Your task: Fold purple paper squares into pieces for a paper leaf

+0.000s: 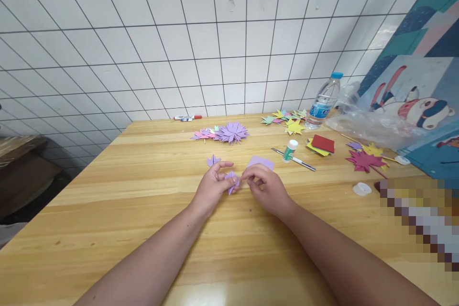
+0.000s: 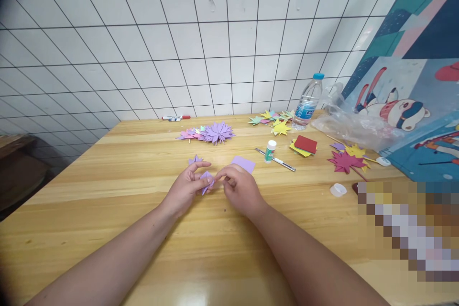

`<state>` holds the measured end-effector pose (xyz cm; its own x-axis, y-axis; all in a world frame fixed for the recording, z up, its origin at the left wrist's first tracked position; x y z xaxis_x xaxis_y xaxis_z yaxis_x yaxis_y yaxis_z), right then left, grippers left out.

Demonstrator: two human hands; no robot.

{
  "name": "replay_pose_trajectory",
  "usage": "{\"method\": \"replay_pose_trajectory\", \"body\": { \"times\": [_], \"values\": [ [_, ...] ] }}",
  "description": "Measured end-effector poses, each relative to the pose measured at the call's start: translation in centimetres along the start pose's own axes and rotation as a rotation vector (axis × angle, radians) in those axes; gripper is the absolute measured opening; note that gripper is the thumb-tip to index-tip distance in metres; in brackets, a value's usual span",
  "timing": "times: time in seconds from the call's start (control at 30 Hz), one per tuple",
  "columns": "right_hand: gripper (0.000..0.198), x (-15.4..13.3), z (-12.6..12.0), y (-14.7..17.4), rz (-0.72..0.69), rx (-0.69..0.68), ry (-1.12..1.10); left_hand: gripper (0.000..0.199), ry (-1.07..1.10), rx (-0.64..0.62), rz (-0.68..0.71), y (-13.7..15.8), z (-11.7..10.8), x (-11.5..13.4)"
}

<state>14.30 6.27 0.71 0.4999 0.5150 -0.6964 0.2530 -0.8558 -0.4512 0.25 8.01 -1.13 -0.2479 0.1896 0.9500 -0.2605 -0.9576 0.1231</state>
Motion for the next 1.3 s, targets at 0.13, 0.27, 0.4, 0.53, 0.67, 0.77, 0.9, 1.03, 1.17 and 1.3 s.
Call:
{"method": "replay_pose_trajectory", "body": {
  "times": [0.13, 0.27, 0.4, 0.53, 0.67, 0.77, 0.9, 1.03, 1.17, 1.3],
  "values": [
    [0.019, -1.4, -0.1, 0.2, -0.221, -0.008, 0.132, 0.057, 0.019, -0.054, -0.035, 0.2, 0.0, -0.1],
    [0.013, -1.5, -0.2, 0.1, -0.197, -0.003, 0.120, 0.048, 0.063, -0.081, -0.054, 0.1, -0.2, -0.4],
    [0.006, 0.4, -0.5, -0.2, 0.130, 0.051, -0.137, 0.036, 0.059, -0.062, 0.012, -0.1, -0.4, -0.2],
    [0.010, 1.9, -0.2, -0.2, 0.332, 0.073, -0.328, 0.048, -0.156, -0.209, 0.088, 0.3, 0.9, -0.1],
    [0.018, 1.9, 0.2, -0.1, 0.371, 0.056, -0.418, 0.030, -0.243, -0.159, 0.100, 0.3, 1.1, -0.6],
    [0.020, 1.7, 0.4, 0.0, 0.403, 0.030, -0.416, 0.020, -0.214, -0.106, 0.075, 0.0, 0.9, -1.0],
    [0.022, 2.1, 0.6, 0.1, 0.469, 0.016, -0.466, 0.019, -0.220, -0.082, 0.073, -0.2, 0.6, -1.1],
    [0.023, 2.5, 0.5, 0.1, 0.494, 0.022, -0.485, 0.016, -0.270, -0.066, 0.089, -0.1, 0.6, -0.9],
    [0.023, 2.2, 0.2, 0.1, 0.490, 0.037, -0.495, 0.016, -0.354, -0.076, 0.154, 0.2, 0.9, -0.4],
    [0.023, 1.8, 0.2, 0.2, 0.507, 0.024, -0.572, 0.015, -0.333, -0.110, 0.154, 0.3, 0.9, -0.2]
  ]
}}
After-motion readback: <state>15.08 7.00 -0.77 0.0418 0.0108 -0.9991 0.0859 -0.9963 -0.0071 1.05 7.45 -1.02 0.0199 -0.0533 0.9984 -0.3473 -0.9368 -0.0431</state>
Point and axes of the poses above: each hand's wrist, its own y-axis away from the middle knuckle, its own z-axis out of the palm, x = y × z, the point moved 5 cm from there along -y, towards the middle knuckle, and after that the axes turned 4 degrees about y, right-handed, at the moved point
